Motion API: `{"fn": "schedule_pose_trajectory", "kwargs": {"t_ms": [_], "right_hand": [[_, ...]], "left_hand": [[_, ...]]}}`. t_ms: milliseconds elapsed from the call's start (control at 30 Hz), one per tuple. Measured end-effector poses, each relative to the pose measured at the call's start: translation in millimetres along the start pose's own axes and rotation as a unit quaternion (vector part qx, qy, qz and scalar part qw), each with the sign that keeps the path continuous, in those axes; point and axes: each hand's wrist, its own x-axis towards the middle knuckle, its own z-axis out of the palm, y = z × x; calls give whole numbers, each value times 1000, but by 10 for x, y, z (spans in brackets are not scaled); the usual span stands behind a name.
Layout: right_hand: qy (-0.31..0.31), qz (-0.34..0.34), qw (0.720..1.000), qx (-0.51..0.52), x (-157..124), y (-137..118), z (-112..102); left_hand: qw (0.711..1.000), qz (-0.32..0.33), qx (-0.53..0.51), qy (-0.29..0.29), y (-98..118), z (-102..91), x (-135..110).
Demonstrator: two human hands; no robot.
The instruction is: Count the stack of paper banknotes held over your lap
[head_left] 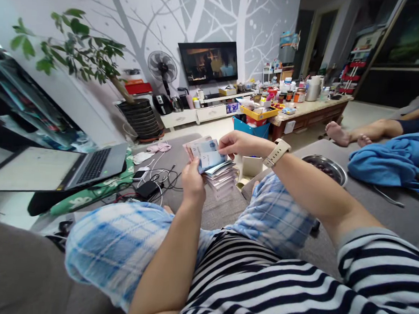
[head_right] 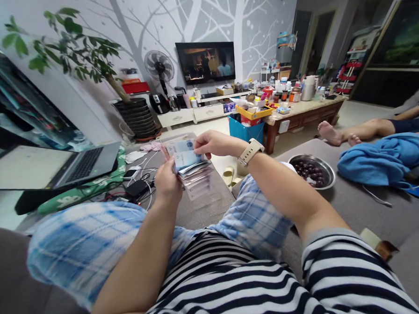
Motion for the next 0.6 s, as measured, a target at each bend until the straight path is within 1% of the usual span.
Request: {"fn": "schedule_pose_trajectory", "kwargs": {"t_ms": [200, 400, 533, 600], "right_hand": [[-19, 2, 1000, 7, -13, -10, 1], [-37, 19, 999, 31, -19, -12, 9], [-41, 26, 998, 33, -26, -21, 12], [-42, 27, 998, 33, -30, -26, 11]], "left_hand": [[1000, -4, -3, -11, 4, 10, -7], [1000, -1, 7, -8, 17, 10, -21], [1000, 13, 16, 8, 27, 14, -28], [1000, 5, 17, 2, 24, 12, -26]]}}
